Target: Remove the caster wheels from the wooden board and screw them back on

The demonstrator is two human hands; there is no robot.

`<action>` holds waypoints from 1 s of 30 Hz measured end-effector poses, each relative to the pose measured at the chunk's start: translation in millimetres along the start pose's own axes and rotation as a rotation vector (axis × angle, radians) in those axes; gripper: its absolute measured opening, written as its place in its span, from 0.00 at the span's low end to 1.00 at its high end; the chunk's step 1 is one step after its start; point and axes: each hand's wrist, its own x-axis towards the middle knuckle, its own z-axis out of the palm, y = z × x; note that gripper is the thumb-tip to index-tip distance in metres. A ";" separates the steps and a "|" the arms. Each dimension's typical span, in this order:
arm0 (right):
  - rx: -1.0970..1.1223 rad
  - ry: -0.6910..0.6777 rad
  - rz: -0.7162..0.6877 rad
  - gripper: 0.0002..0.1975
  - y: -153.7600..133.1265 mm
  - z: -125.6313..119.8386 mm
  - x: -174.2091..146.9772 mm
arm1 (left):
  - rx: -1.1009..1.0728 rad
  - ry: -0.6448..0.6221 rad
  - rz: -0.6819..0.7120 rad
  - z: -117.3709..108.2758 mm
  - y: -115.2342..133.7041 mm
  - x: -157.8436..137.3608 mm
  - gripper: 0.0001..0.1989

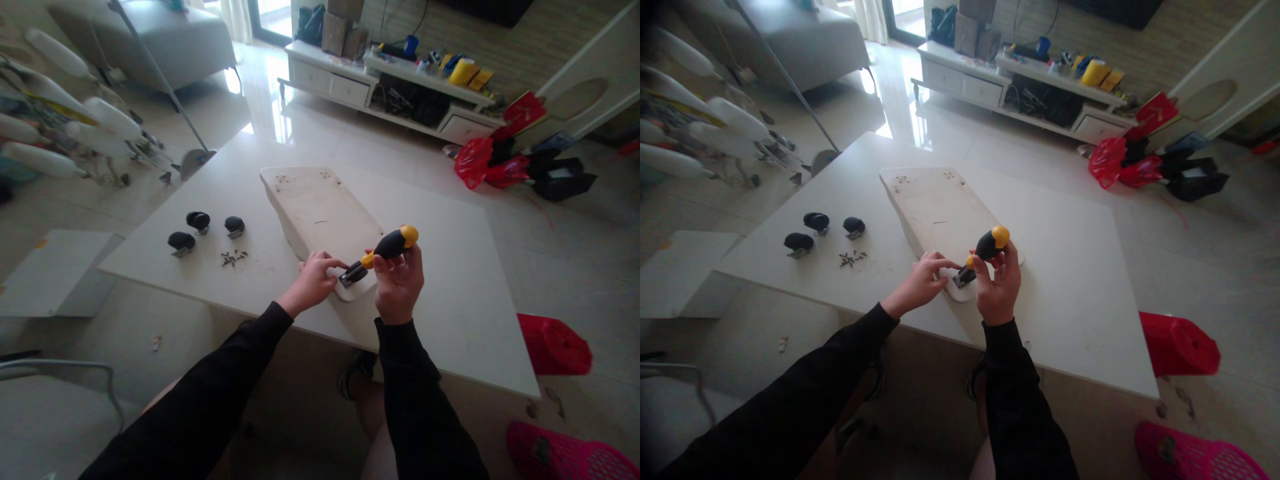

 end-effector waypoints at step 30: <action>0.067 -0.221 0.024 0.21 -6.4 -2.7 6.6 | -0.336 -0.060 0.253 -3.5 8.3 12.8 0.11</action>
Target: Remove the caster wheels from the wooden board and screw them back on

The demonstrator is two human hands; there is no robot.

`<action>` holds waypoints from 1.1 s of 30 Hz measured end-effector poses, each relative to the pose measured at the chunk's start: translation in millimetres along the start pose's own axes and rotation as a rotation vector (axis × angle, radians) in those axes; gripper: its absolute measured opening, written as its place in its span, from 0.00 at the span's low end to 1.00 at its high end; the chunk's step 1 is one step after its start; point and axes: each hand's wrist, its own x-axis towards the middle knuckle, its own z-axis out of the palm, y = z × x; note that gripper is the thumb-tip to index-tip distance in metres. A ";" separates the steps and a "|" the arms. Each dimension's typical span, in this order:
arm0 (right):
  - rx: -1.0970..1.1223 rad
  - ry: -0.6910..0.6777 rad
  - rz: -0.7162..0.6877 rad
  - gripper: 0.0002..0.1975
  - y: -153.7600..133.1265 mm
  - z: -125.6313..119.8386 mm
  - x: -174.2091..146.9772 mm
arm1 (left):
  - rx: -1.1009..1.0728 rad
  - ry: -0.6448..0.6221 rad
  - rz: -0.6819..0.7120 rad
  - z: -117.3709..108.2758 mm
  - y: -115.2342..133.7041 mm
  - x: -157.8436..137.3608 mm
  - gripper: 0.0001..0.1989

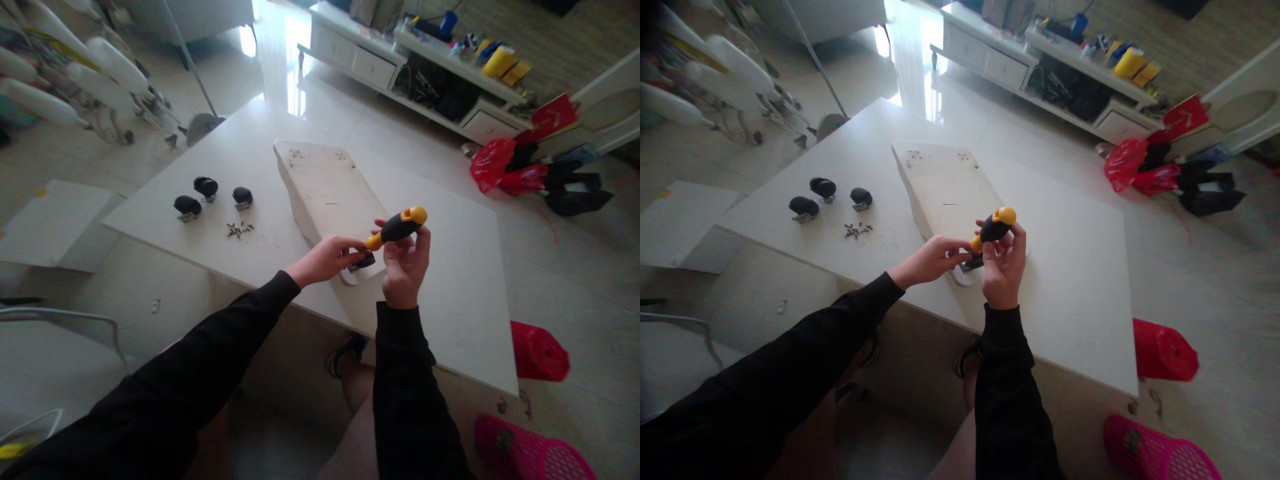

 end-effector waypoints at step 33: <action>0.004 0.136 0.003 0.30 8.8 0.7 7.4 | 0.031 0.068 0.028 -0.1 2.5 17.3 0.06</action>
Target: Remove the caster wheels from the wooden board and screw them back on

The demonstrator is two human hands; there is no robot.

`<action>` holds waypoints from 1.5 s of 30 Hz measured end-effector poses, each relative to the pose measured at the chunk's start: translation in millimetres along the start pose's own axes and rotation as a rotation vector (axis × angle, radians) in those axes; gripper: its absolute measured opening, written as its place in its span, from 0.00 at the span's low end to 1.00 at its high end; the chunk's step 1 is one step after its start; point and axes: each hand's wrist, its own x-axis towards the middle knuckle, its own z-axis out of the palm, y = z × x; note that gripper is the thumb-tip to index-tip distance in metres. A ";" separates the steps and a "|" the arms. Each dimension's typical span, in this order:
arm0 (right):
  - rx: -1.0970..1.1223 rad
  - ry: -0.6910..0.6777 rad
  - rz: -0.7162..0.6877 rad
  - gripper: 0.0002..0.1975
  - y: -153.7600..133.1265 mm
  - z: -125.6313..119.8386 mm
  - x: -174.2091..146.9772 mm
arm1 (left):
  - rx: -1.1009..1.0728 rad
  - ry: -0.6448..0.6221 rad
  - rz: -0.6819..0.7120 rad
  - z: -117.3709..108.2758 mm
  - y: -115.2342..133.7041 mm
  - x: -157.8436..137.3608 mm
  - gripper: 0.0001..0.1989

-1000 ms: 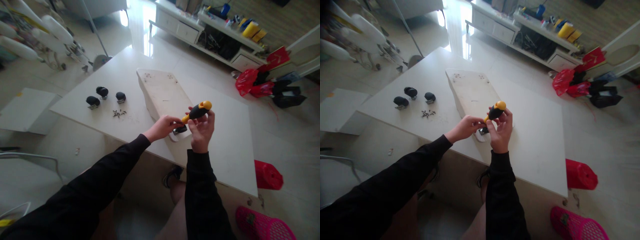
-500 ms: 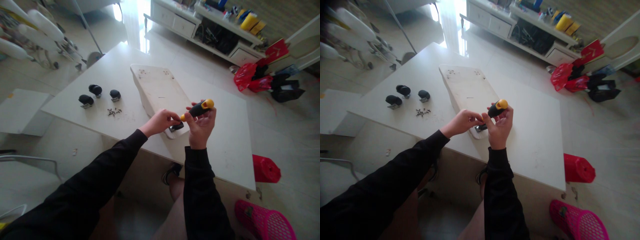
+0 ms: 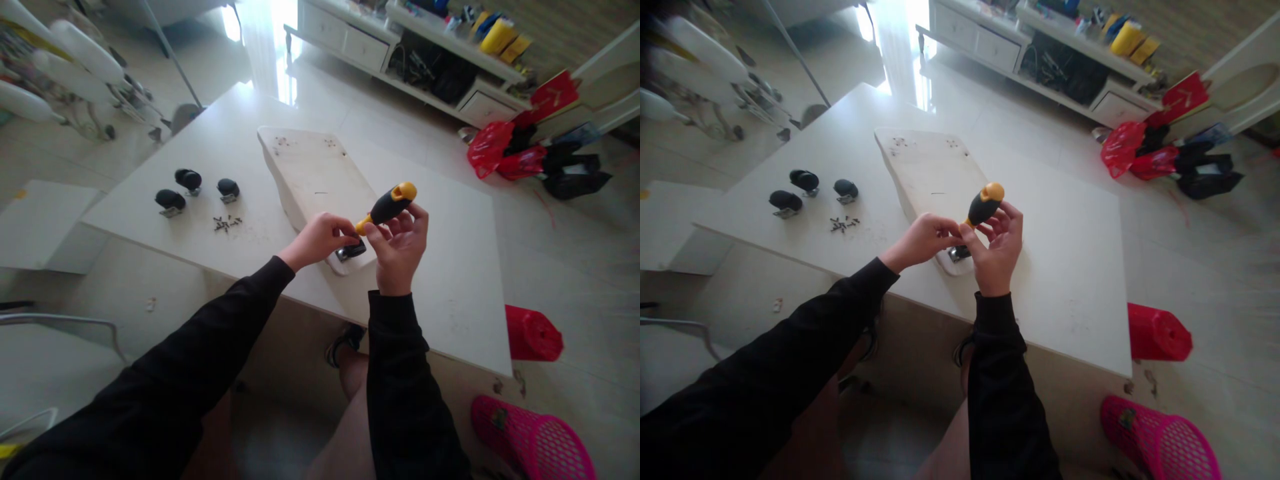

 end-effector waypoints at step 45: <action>0.001 -0.055 0.042 0.30 0.9 4.1 -2.4 | -0.064 -0.123 0.039 -4.6 4.3 0.4 0.08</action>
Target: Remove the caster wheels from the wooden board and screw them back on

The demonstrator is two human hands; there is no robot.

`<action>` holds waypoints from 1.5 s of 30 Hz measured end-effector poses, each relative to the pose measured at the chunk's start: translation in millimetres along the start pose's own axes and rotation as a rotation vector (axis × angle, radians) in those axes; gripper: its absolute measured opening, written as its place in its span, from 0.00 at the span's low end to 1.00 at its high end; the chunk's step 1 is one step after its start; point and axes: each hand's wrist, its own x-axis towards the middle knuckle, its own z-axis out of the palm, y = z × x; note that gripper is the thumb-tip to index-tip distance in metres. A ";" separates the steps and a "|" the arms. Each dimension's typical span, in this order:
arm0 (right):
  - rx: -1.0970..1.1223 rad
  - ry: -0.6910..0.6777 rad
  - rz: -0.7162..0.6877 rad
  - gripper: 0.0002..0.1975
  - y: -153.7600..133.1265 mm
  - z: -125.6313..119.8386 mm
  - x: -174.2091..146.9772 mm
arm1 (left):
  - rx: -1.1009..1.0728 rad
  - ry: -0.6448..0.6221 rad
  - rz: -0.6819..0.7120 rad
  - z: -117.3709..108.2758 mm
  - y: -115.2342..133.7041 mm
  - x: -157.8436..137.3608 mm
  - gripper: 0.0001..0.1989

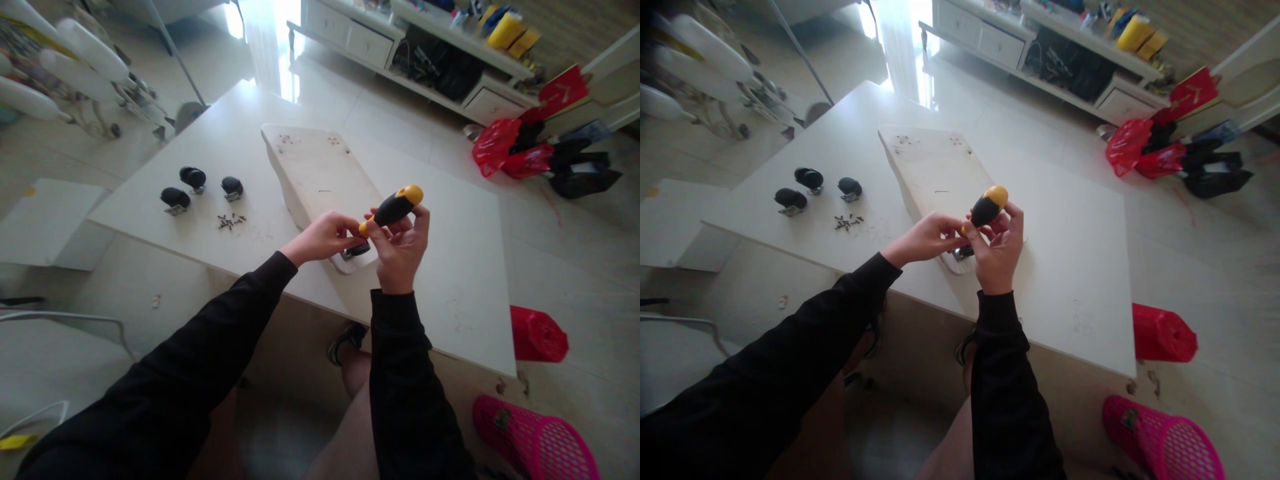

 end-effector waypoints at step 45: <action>0.037 0.029 -0.032 0.27 -5.5 4.1 -1.1 | 0.073 0.026 -0.030 -4.6 -3.8 1.3 0.07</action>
